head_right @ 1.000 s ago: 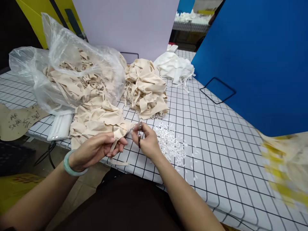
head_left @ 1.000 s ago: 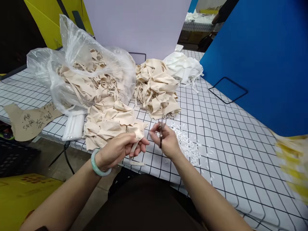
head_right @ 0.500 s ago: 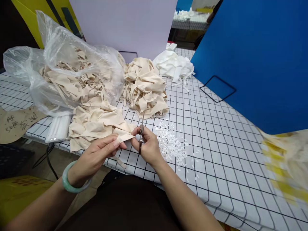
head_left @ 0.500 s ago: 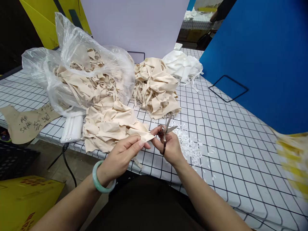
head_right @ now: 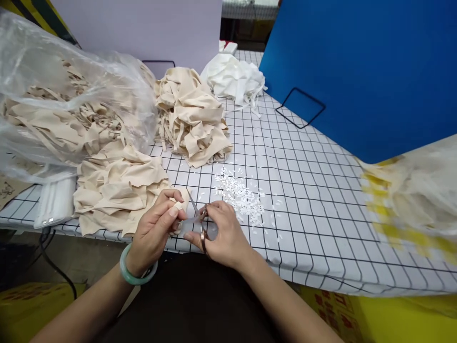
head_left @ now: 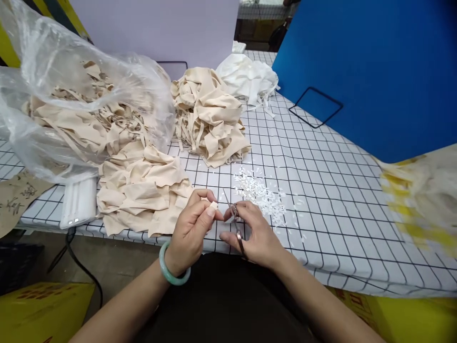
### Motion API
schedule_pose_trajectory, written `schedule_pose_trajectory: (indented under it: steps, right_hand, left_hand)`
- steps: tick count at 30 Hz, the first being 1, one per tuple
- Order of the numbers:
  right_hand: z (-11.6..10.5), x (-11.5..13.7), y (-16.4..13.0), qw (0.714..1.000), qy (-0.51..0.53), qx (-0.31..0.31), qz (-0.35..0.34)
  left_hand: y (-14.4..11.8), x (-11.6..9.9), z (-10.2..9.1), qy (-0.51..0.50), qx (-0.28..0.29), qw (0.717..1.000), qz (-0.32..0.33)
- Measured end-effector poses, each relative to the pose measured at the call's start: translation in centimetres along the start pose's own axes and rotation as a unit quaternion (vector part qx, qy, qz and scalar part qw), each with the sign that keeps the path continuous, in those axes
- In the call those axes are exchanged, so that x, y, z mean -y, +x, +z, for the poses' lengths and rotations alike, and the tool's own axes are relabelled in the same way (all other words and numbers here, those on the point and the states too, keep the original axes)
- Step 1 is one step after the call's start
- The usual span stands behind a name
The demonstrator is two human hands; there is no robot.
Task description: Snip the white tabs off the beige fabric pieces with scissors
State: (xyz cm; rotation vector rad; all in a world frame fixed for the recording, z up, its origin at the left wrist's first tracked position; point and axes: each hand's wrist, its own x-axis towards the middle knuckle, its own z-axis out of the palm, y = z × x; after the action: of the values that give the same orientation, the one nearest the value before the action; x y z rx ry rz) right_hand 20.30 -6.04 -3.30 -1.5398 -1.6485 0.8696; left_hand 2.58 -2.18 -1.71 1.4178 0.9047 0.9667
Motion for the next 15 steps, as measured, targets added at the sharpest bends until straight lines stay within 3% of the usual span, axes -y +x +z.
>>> schedule_pose_trajectory:
  steps: [5, 10, 15]
  right_hand:
    - [-2.3, -0.3, -0.6, 0.995, -0.091, 0.032, -0.037]
    - [-2.6, 0.0, -1.1, 0.993, -0.103, 0.033, -0.049]
    - [-2.7, 0.0, -1.0, 0.992, -0.105, 0.035, -0.061]
  left_hand:
    - [0.2, 0.3, 0.6, 0.055, 0.044, 0.996, 0.053]
    - [0.6, 0.4, 0.9, 0.077, 0.063, 0.990, 0.103]
    - [0.8, 0.3, 0.9, 0.087, 0.081, 0.987, 0.112]
